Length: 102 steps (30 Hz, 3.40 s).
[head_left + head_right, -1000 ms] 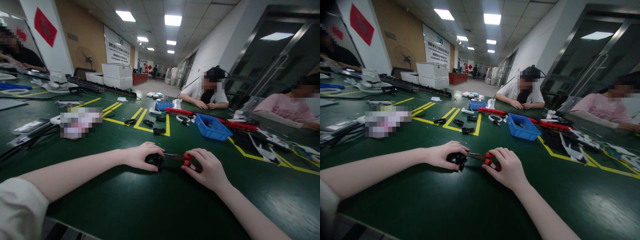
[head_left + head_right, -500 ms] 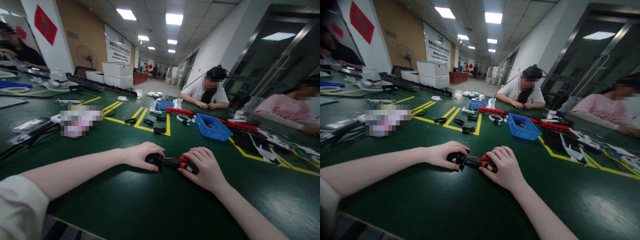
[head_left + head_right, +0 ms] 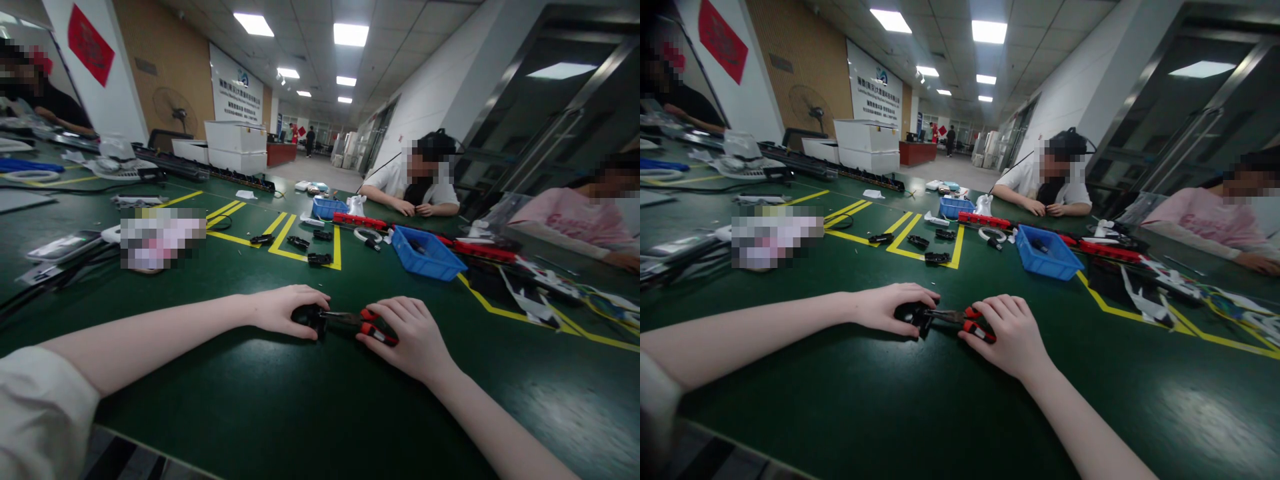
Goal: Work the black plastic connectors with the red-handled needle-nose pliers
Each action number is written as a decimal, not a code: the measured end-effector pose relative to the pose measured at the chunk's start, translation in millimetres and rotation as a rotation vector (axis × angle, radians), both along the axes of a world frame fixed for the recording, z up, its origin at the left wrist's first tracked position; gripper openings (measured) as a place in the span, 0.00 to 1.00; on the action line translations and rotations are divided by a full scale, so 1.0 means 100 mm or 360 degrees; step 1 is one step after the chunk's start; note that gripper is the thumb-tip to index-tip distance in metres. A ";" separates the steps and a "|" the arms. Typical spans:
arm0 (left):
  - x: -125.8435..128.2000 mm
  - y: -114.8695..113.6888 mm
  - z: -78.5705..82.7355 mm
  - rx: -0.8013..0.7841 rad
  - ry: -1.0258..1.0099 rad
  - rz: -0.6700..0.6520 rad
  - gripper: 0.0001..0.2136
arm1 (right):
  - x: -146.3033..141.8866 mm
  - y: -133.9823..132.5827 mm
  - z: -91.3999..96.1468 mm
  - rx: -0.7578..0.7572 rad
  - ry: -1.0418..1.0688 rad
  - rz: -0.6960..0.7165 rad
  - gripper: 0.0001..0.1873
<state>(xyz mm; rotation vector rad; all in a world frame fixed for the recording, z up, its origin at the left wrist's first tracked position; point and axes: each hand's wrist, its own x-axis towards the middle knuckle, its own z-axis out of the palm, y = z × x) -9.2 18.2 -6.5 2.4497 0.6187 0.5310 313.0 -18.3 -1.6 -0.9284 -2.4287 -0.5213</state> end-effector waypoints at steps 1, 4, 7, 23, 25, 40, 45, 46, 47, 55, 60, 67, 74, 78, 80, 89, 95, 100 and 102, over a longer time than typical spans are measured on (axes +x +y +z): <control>0.00 0.00 0.00 0.0003 -0.0001 0.0000 0.25 | 0.00 0.00 0.00 -0.0005 0.0003 0.0000 0.20; -0.01 0.00 0.00 0.0007 0.0003 0.0001 0.25 | 0.01 0.00 0.00 -0.0049 0.0020 -0.0010 0.20; -0.01 0.01 -0.01 -0.0007 0.0021 0.0005 0.25 | 0.02 0.00 0.01 -0.0101 0.0047 -0.0033 0.20; -0.01 0.02 -0.01 -0.0014 0.0021 -0.0005 0.26 | 0.00 0.00 0.03 -0.0055 0.0020 -0.0006 0.19; -0.01 0.02 0.00 -0.0018 0.0013 -0.0006 0.26 | 0.02 0.01 0.02 -0.0061 0.0033 -0.0017 0.19; -0.01 0.01 0.00 -0.0021 0.0005 -0.0009 0.25 | 0.04 0.01 0.01 -0.0074 0.0079 -0.0009 0.21; -0.01 0.01 0.01 -0.0023 -0.0005 -0.0013 0.25 | 0.03 0.02 0.00 -0.0079 0.0061 0.0016 0.20; -0.01 0.01 0.01 -0.0023 -0.0008 -0.0015 0.25 | 0.03 0.02 0.00 -0.0083 0.0055 0.0019 0.20; -0.01 0.01 0.01 -0.0024 -0.0009 -0.0015 0.25 | 0.03 0.02 0.00 -0.0082 0.0048 0.0021 0.20; -0.01 0.00 0.01 -0.0033 0.0008 -0.0004 0.25 | 0.02 0.00 0.02 -0.0055 0.0011 0.0026 0.20; -0.01 0.00 0.01 -0.0039 0.0004 0.0003 0.25 | 0.03 -0.01 0.03 -0.0032 -0.0009 0.0027 0.20; -0.01 0.01 -0.01 -0.0020 0.0006 0.0009 0.26 | 0.04 0.01 0.03 -0.0076 0.0021 0.0053 0.21; 0.00 0.02 -0.02 0.0002 -0.0005 -0.0002 0.26 | 0.05 0.02 0.04 -0.0067 0.0055 0.0069 0.20; 0.00 0.02 -0.02 0.0008 -0.0008 0.0001 0.25 | 0.04 0.02 0.05 -0.0050 0.0087 0.0100 0.20; 0.00 0.02 -0.02 0.0008 -0.0004 0.0005 0.25 | 0.03 0.01 0.05 -0.0050 0.0086 0.0100 0.20; 0.00 0.00 0.01 -0.0007 0.0008 -0.0008 0.26 | 0.02 -0.01 0.04 0.0062 0.0003 0.0084 0.20; -0.01 0.01 0.00 0.0026 0.0025 -0.0008 0.26 | 0.02 -0.02 0.05 -0.0071 0.0006 0.0070 0.19; -0.01 0.02 -0.03 0.0048 -0.0004 -0.0018 0.26 | 0.00 -0.02 0.04 -0.0198 0.0039 0.0039 0.16; -0.01 0.02 -0.04 0.0061 -0.0012 -0.0027 0.26 | 0.00 -0.02 0.04 -0.0205 0.0044 0.0035 0.17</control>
